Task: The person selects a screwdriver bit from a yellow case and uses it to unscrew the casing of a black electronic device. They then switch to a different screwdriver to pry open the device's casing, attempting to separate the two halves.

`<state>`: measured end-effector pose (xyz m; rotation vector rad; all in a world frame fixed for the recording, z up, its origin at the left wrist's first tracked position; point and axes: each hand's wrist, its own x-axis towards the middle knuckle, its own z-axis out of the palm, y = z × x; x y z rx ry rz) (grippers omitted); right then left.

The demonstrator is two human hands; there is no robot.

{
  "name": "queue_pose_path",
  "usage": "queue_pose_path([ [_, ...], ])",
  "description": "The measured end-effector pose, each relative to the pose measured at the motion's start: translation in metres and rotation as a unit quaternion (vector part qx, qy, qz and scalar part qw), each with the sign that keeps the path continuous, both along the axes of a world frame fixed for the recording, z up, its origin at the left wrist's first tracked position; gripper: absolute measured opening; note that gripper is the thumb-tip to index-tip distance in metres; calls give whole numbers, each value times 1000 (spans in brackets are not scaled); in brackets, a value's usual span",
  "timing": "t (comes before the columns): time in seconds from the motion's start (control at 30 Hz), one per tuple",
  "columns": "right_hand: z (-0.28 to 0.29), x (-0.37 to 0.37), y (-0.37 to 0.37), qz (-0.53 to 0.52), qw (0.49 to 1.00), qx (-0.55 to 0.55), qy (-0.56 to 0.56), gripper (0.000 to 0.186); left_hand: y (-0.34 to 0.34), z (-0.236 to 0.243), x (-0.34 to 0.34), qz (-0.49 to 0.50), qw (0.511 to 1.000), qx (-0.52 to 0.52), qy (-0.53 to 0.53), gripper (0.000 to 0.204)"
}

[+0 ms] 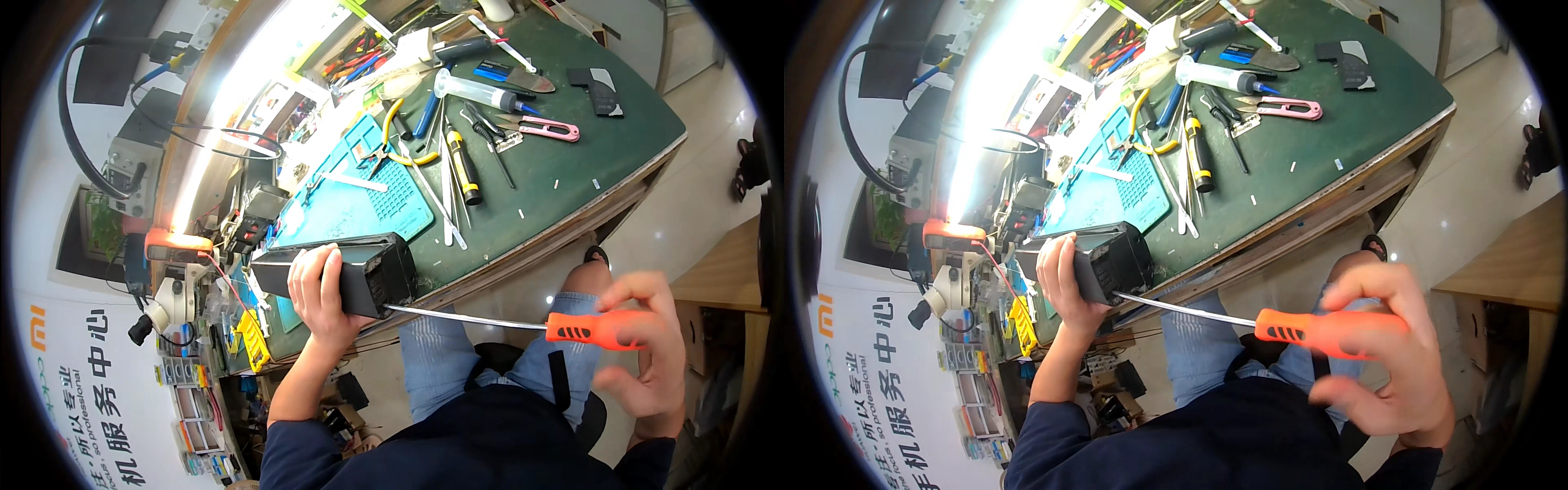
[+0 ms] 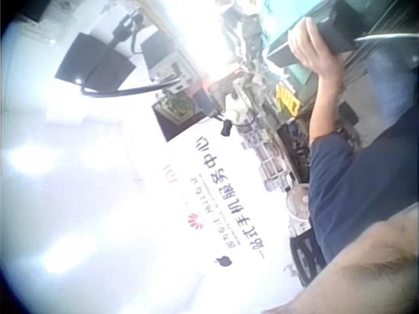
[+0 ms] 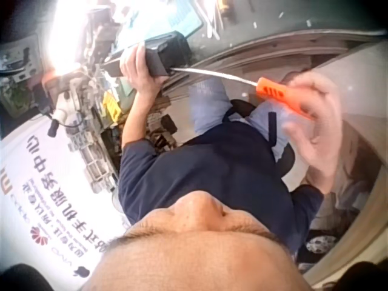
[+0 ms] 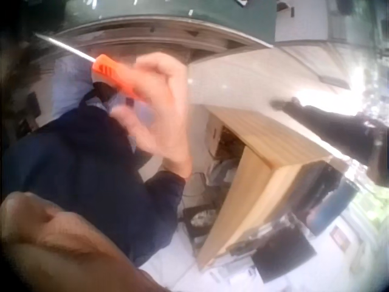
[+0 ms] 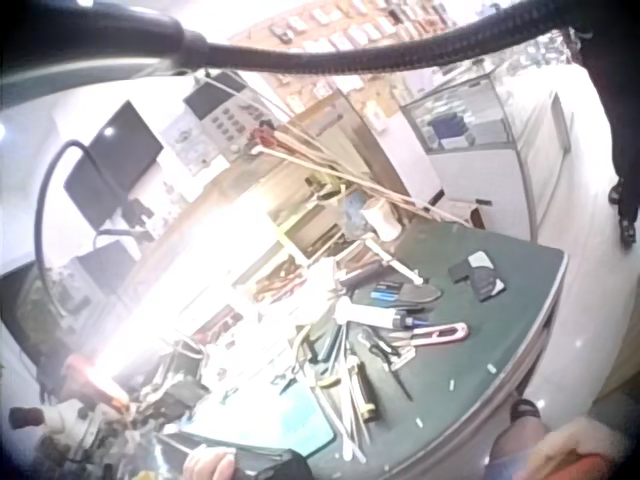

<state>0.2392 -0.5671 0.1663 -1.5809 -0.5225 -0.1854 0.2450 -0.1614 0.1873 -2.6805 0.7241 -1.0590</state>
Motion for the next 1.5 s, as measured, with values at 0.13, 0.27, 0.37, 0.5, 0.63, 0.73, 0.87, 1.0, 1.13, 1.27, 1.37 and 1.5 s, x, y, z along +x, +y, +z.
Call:
queue_pose_path([
  [0.13, -5, -1, -16, 36, 998, -55, 13, 46, 1, -3, -1, 3, 1000, -3, -10, 72],
  [0.27, -5, 2, 2, -8, 998, -7, -61, 39, 3, -5, -5, -1, 1000, -3, -15, 73],
  [0.37, 2, -10, 2, -3, 994, 62, 93, 40, 1, -6, -5, -4, 1000, -8, -20, 73],
  [0.5, -13, -4, -5, -2, 1000, -6, -2, 47, 2, -7, -6, 1, 1000, -5, -28, 74],
  [0.63, -5, -10, 10, -27, 996, 80, 27, 45, 2, -6, -6, -3, 1000, -5, -25, 75],
  [0.73, -3, -17, 5, 4, 985, 117, 128, 44, 4, -6, -7, -2, 1000, -3, -19, 76],
  [0.87, -10, -9, 1, -18, 999, 31, 19, 46, 4, -5, -6, 2, 1000, -3, -15, 78],
  [1.0, -4, -9, 9, -22, 996, 68, 58, 50, 4, -5, -6, 0, 1000, -6, -15, 79],
  [1.13, -7, -17, -1, -40, 989, 23, 143, 58, 4, -4, -7, 2, 1000, -6, -11, 80],
  [1.27, -6, -7, 8, -32, 998, 48, 29, 54, 4, -4, -6, -3, 1000, -4, -15, 81],
  [1.37, 6, -13, 2, -36, 971, 22, 234, 53, 3, -3, -8, 5, 1000, -4, -7, 81],
  [1.5, -10, -9, 2, -51, 998, 7, 22, 52, 4, -2, -7, 1, 1000, -4, -7, 82],
])
